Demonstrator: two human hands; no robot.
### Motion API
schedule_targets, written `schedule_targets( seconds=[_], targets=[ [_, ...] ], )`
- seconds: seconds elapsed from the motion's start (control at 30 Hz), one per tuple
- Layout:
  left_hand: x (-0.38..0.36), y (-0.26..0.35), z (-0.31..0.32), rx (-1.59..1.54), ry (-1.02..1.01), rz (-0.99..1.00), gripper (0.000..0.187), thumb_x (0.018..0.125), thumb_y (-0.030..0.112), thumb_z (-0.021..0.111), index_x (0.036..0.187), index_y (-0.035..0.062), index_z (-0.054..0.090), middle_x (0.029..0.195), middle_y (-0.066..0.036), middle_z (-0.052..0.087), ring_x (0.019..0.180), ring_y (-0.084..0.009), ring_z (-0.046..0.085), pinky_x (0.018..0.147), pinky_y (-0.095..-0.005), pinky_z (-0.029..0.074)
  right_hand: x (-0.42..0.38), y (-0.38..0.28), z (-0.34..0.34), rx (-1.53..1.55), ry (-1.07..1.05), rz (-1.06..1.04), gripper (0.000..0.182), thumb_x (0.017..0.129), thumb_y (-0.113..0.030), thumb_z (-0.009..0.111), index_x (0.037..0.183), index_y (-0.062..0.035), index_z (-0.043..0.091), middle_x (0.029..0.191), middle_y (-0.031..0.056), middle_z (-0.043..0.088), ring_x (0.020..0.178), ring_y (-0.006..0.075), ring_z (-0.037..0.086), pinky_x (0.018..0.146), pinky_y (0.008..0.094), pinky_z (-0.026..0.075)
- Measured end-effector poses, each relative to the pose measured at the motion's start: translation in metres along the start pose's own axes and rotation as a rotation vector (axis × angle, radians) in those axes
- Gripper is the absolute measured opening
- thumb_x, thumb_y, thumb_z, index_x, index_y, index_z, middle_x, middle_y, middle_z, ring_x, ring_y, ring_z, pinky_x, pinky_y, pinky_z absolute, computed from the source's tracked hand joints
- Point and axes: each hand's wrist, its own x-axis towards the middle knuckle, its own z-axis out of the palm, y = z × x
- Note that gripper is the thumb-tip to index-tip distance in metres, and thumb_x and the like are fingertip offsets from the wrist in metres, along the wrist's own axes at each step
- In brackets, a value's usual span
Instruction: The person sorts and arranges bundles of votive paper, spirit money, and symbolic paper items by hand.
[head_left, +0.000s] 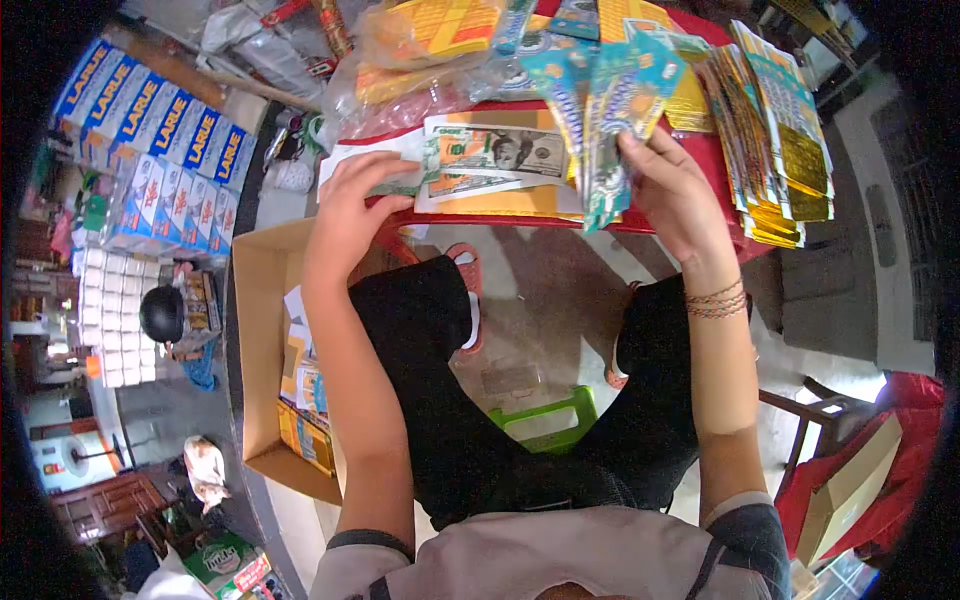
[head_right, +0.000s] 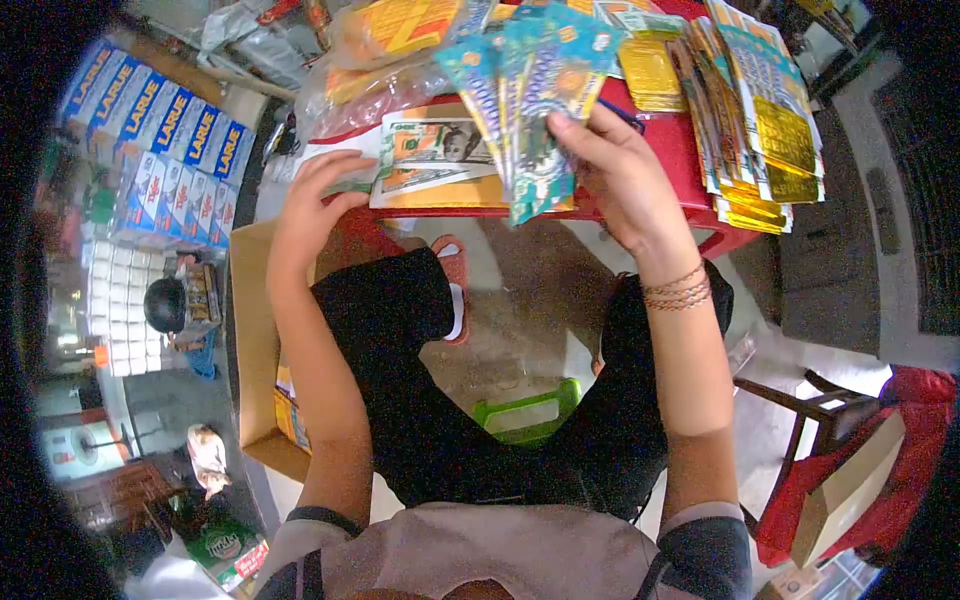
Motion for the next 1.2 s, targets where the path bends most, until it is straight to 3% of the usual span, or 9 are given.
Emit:
schedule_targets(
  seconds=[0.23,0.3,0.37,0.43,0.53,0.63,0.67,0.87,1.2],
  targets=[
    [0.007,0.016,-0.014,-0.13,0.068,0.036,0.048,0.07,0.009,0.074,0.117,0.0076,0.059,0.117,-0.008,0.059,0.114,-0.0251,0.051,0.1,-0.0368,0.037,-0.001,0.002,0.005,-0.169,-0.008,0.0,0.032,0.089,-0.017,0.062,0.116,-0.0019,0.058,0.099,0.0024,0.066,0.088,0.0067,0.058,0.081,0.0231,0.044],
    [0.011,0.035,-0.01,-0.847,0.156,-0.175,0.04,0.077,0.01,0.071,0.115,0.0025,0.059,0.119,-0.008,0.058,0.113,-0.0206,0.052,0.099,-0.0346,0.038,-0.004,0.0,0.012,-0.228,-0.012,-0.054,0.028,0.089,-0.016,0.062,0.112,-0.0017,0.058,0.097,0.0033,0.066,0.086,0.0063,0.059,0.08,0.0222,0.044],
    [0.018,0.055,0.004,-1.011,-0.117,-0.202,0.039,0.088,0.031,0.061,0.11,-0.0002,0.059,0.108,-0.007,0.061,0.106,-0.0158,0.055,0.093,-0.0295,0.042,-0.004,0.001,0.014,-0.212,-0.017,-0.073,0.025,0.089,-0.015,0.061,0.11,-0.0015,0.057,0.098,0.0044,0.067,0.086,0.0061,0.059,0.079,0.0221,0.045],
    [0.019,0.087,0.033,-1.11,-0.099,-0.35,0.044,0.089,0.04,0.058,0.107,0.0,0.06,0.098,-0.003,0.062,0.094,-0.0094,0.056,0.082,-0.0237,0.043,-0.001,0.003,0.011,-0.238,-0.043,-0.065,0.024,0.09,-0.014,0.061,0.11,-0.0012,0.056,0.098,0.0059,0.067,0.088,0.0064,0.059,0.08,0.0229,0.045],
    [0.035,0.093,0.057,-1.26,-0.291,-0.352,0.042,0.091,0.04,0.058,0.106,0.0009,0.061,0.093,0.001,0.061,0.084,-0.0036,0.053,0.071,-0.0206,0.041,0.0,0.004,0.014,-0.194,-0.017,-0.063,0.024,0.09,-0.013,0.06,0.111,-0.0008,0.056,0.098,0.0064,0.067,0.088,0.0074,0.06,0.081,0.0234,0.045],
    [0.042,0.109,0.064,-1.451,-0.149,-0.338,0.035,0.092,0.034,0.058,0.104,0.0016,0.061,0.094,0.003,0.061,0.08,-0.0004,0.05,0.066,-0.0202,0.039,-0.001,0.001,0.016,-0.159,-0.009,-0.073,0.027,0.09,-0.012,0.059,0.113,0.0003,0.056,0.1,0.0059,0.066,0.088,0.0078,0.059,0.081,0.0234,0.045],
    [0.044,0.108,0.067,-1.51,-0.138,-0.355,0.029,0.094,0.026,0.056,0.107,0.0005,0.061,0.098,0.0,0.062,0.086,-0.0034,0.054,0.074,-0.0205,0.041,0.0,0.0,0.016,-0.158,-0.006,-0.073,0.027,0.09,-0.012,0.059,0.113,0.0003,0.056,0.1,0.0059,0.066,0.088,0.0078,0.059,0.081,0.0234,0.045],
    [0.05,0.126,0.073,-1.571,0.034,-0.326,0.027,0.094,0.019,0.054,0.111,-0.0017,0.059,0.108,-0.006,0.063,0.098,-0.0091,0.056,0.088,-0.0255,0.042,0.0,0.002,0.012,-0.265,0.09,-0.193,0.031,0.092,-0.014,0.058,0.117,0.0029,0.055,0.102,0.0043,0.064,0.089,0.0062,0.057,0.08,0.0217,0.045],
    [0.052,0.14,0.083,-1.553,0.132,-0.322,0.025,0.094,0.018,0.055,0.111,-0.001,0.059,0.106,-0.005,0.063,0.095,-0.0096,0.057,0.086,-0.0261,0.043,0.001,0.003,0.013,-0.253,0.096,-0.177,0.024,0.092,-0.014,0.057,0.11,0.0015,0.057,0.096,0.003,0.065,0.084,0.0049,0.057,0.075,0.021,0.045]
  ],
)
